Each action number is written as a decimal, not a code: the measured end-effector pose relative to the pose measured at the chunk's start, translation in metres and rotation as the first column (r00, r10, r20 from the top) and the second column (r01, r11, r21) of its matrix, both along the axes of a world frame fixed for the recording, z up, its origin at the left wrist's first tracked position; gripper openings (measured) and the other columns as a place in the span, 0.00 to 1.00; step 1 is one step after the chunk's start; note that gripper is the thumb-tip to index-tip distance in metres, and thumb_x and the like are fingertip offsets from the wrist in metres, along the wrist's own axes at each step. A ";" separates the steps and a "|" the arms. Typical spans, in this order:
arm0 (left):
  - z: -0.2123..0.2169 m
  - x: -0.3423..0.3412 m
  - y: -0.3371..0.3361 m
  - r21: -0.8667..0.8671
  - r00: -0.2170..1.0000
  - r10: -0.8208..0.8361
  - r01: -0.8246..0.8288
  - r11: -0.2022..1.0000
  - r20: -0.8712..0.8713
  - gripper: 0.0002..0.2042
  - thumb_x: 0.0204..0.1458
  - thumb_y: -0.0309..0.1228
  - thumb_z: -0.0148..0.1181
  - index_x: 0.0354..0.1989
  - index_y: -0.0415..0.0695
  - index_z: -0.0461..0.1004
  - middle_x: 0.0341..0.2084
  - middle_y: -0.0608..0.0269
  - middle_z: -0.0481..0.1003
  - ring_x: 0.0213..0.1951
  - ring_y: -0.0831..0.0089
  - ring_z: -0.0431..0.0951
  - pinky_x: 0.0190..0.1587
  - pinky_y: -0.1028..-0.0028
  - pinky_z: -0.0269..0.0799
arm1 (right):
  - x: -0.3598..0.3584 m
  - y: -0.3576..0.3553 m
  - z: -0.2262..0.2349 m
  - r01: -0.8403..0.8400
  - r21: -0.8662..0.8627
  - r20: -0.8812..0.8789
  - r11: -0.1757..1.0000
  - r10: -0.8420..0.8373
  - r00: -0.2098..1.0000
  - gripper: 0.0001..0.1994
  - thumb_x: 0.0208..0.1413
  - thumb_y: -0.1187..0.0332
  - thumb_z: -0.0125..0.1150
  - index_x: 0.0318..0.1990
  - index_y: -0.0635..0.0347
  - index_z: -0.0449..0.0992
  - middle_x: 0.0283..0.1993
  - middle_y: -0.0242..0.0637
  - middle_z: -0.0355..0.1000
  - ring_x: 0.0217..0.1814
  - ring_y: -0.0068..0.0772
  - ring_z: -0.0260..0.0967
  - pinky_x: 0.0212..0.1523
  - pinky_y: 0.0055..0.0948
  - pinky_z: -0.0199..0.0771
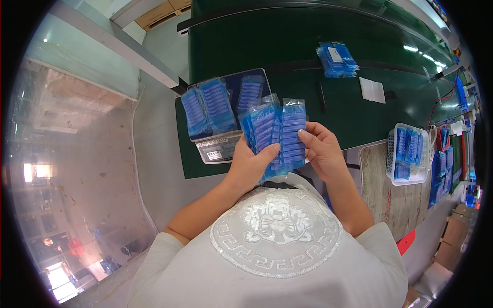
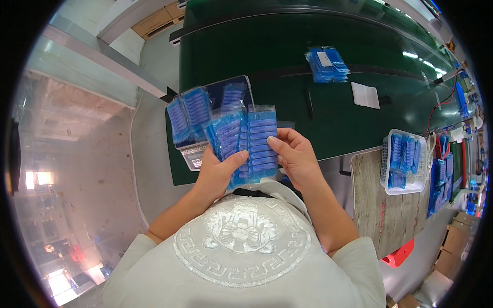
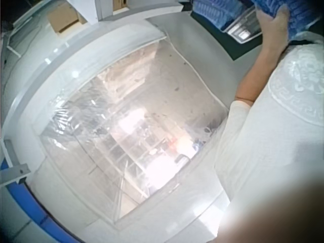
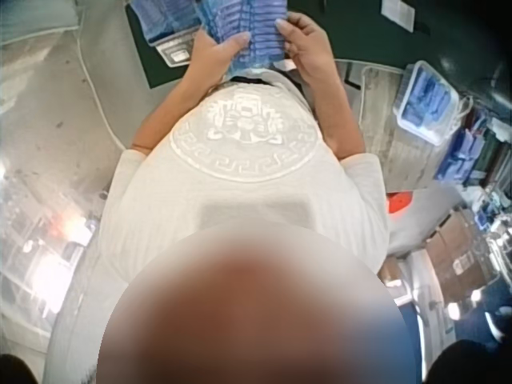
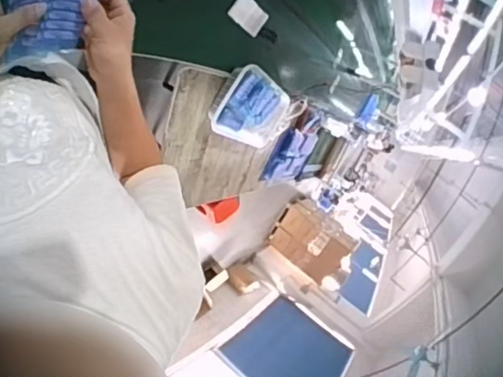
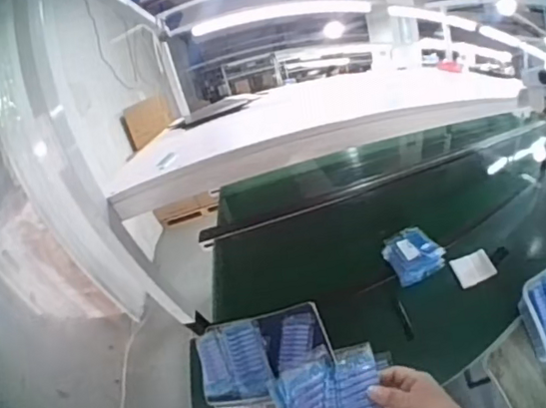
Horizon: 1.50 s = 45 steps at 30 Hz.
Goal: The person weighs packaged blue items using a weight scale, then organizes them into a white plastic tray by hand on an assembly line.
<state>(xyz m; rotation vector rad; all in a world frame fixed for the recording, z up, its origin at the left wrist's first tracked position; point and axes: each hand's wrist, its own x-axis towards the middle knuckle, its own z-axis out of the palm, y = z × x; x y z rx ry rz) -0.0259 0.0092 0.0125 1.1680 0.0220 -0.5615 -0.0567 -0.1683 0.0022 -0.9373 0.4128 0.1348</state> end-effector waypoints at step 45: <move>-0.004 -0.007 0.000 0.295 0.948 0.044 -0.143 0.945 0.316 0.16 0.49 0.21 0.57 0.49 0.35 0.68 0.41 0.57 0.75 0.42 0.72 0.76 0.47 0.72 0.73 | -0.012 0.022 0.000 -0.034 -0.461 0.178 0.887 0.130 0.975 0.28 0.56 0.66 0.59 0.61 0.69 0.59 0.50 0.47 0.70 0.48 0.31 0.70 0.48 0.28 0.71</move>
